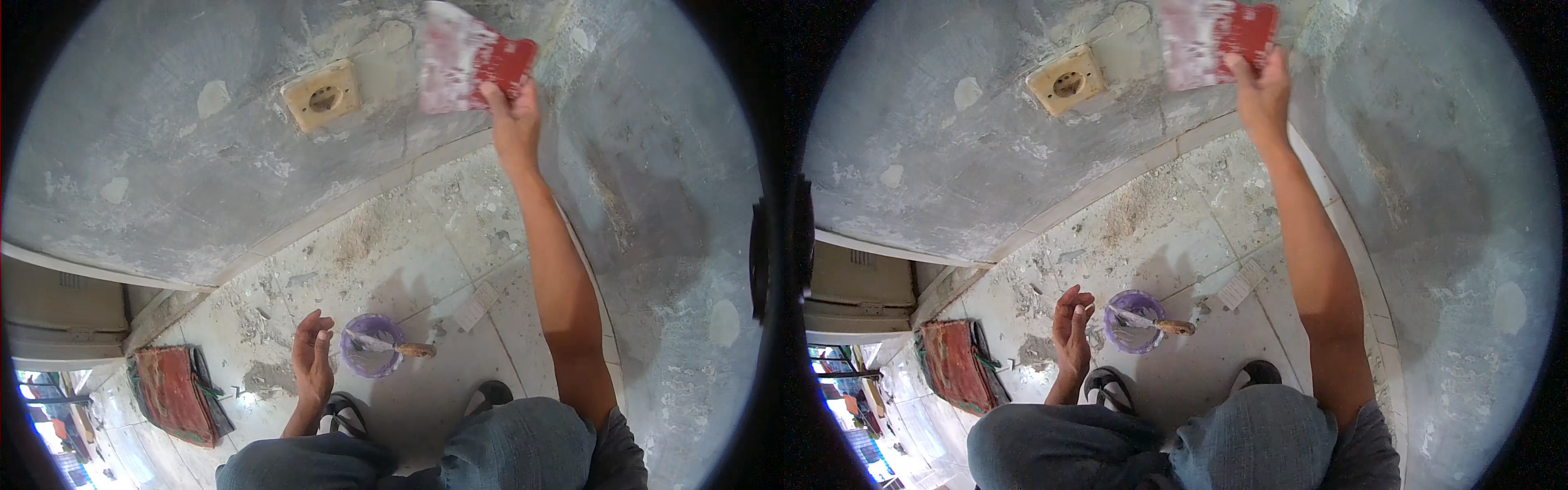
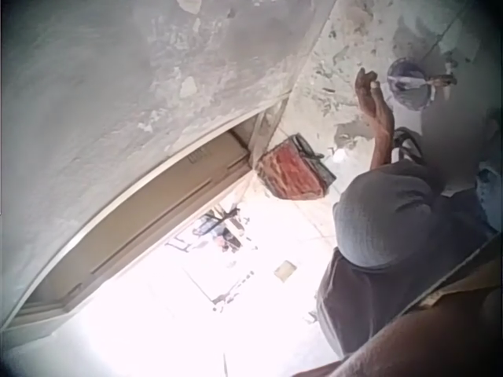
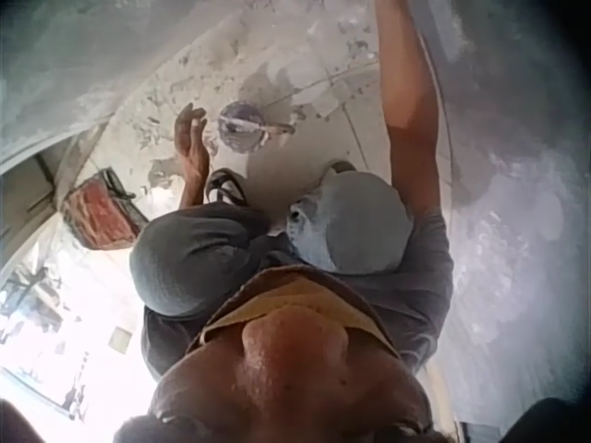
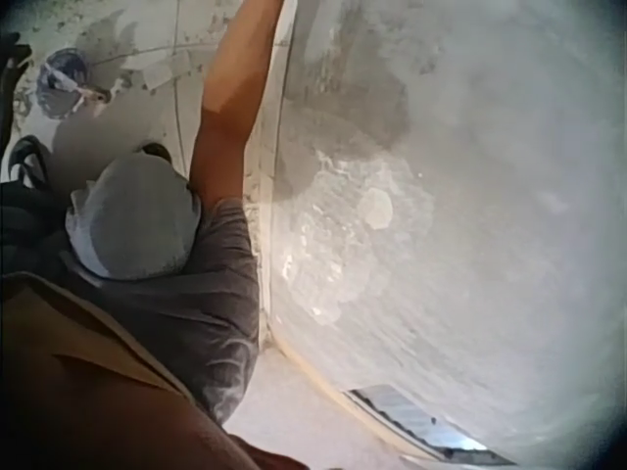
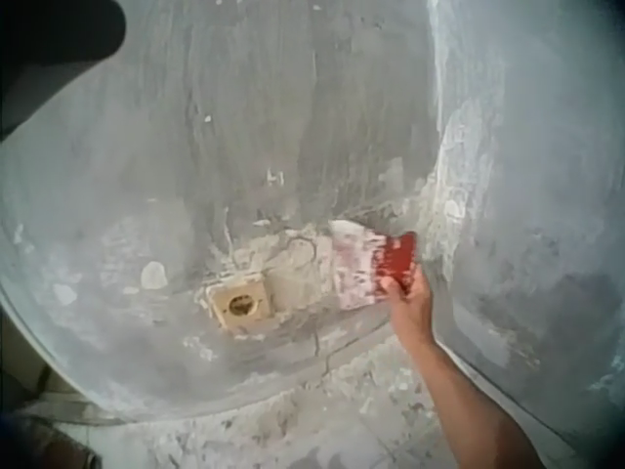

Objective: Applying wall putty around an electrical outlet and corners using a scraper.

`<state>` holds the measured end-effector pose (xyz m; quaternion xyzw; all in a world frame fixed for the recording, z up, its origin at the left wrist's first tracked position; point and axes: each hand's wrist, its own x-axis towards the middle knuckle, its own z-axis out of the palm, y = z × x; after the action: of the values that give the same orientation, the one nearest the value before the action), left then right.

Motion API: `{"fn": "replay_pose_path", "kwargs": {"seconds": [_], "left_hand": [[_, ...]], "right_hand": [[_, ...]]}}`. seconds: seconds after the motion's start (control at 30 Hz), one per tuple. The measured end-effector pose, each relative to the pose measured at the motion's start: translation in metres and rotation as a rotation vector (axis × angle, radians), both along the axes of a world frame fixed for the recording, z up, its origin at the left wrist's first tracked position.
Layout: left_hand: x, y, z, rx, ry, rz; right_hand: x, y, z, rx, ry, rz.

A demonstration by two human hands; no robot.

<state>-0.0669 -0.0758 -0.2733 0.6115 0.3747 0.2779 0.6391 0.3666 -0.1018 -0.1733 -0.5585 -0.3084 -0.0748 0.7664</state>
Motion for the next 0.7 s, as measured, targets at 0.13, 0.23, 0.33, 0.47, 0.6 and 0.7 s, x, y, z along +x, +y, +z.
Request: {"fn": "replay_pose_path", "kwargs": {"seconds": [0.13,0.23,0.33,0.47,0.6,0.7], "left_hand": [[0.005,-0.002,0.002,-0.007,0.002,-0.011],[0.005,-0.002,0.003,0.008,0.003,-0.013],[0.002,-0.002,0.003,0.007,0.006,-0.005],[-0.002,0.000,0.002,0.008,0.015,0.008],[-0.001,0.001,0.003,0.018,0.032,-0.029],[0.001,-0.001,0.002,0.015,0.053,-0.037]], "right_hand": [[-0.021,0.024,0.009,-0.119,-0.161,0.047],[-0.022,0.034,0.008,-0.209,-0.201,0.040],[-0.016,0.037,0.006,-0.191,-0.184,0.055],[0.002,0.024,0.004,-0.174,-0.157,-0.037],[0.026,0.001,-0.006,-0.117,-0.082,-0.043],[0.010,0.006,-0.010,-0.129,-0.142,0.015]]}}
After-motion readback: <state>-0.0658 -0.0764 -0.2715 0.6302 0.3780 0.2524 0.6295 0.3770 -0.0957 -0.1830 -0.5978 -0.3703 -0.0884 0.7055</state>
